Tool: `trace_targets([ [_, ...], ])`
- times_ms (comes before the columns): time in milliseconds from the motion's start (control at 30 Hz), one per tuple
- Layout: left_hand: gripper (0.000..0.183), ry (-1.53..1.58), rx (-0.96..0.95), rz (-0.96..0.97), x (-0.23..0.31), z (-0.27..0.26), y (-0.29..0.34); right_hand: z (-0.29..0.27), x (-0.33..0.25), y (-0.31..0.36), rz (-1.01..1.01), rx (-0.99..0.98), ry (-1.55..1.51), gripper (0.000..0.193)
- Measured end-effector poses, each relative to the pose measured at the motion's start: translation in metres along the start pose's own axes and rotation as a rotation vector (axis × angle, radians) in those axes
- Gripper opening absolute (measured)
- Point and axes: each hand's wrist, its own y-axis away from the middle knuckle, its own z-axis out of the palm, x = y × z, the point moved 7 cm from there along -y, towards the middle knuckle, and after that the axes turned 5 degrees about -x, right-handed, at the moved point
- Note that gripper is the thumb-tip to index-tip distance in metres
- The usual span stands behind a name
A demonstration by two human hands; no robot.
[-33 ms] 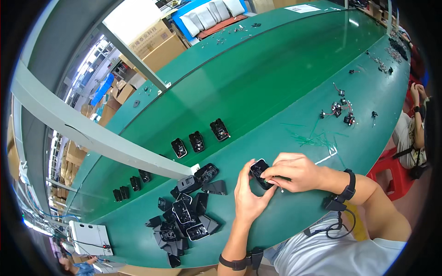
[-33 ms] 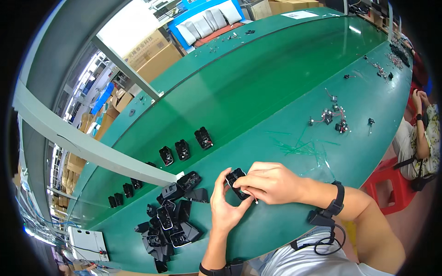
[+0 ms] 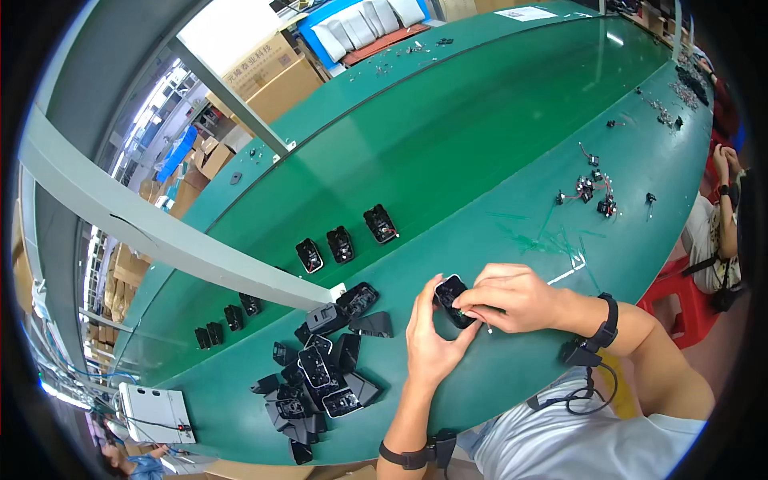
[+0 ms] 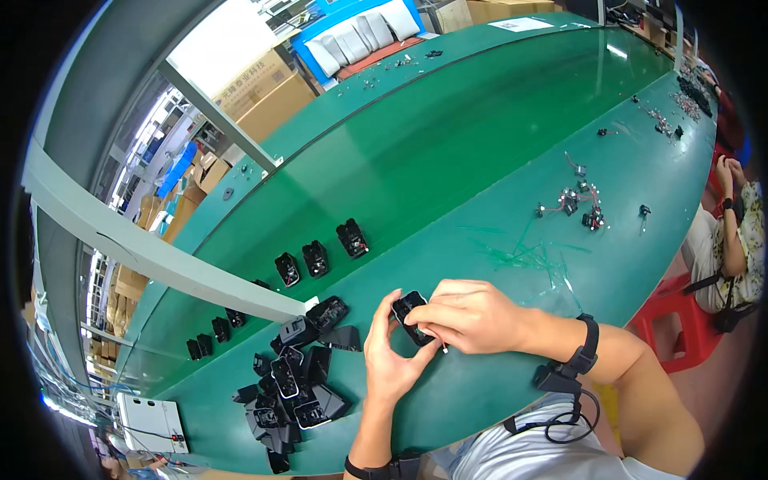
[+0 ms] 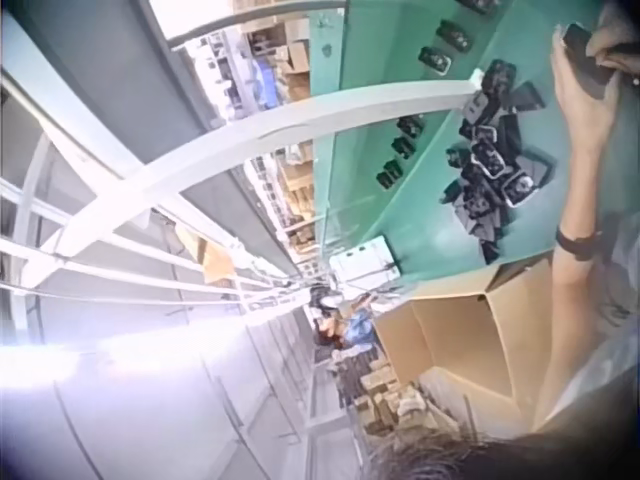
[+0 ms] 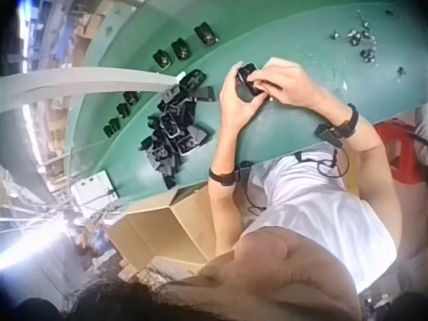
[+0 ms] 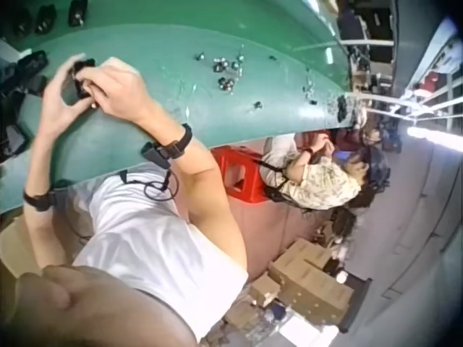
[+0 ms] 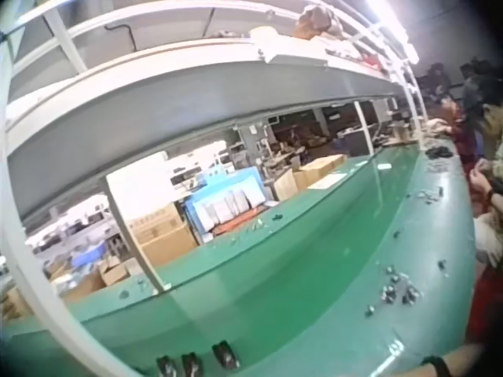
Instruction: The person assembles small black electronic housings by inserting circuit boards and securing them with green zip ties. They repeatedly pick up a housing, insert a component, and fasten it with a tie, placing the finished units in a row on the green workbench.
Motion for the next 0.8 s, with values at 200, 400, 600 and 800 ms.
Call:
trace_targets([
  [200, 0.087, 0.028, -0.035, 0.012, 0.007, 0.002, -0.005, 0.005, 0.012, 0.007, 0.168, 0.01, -0.121, 0.021],
  [400, 0.089, -0.044, 0.011, 0.072, 0.003, -0.002, -0.003, 0.016, 0.021, 0.013, 0.228, 0.085, -0.215, 0.021],
  [600, 0.087, -0.033, 0.058, 0.087, 0.013, -0.007, -0.004, 0.014, 0.014, 0.013, 0.149, 0.038, -0.143, 0.017],
  [800, 0.087, -0.118, 0.034, 0.169, 0.019, -0.006, -0.004, 0.018, 0.021, 0.016, 0.237, 0.0, -0.228, 0.008],
])
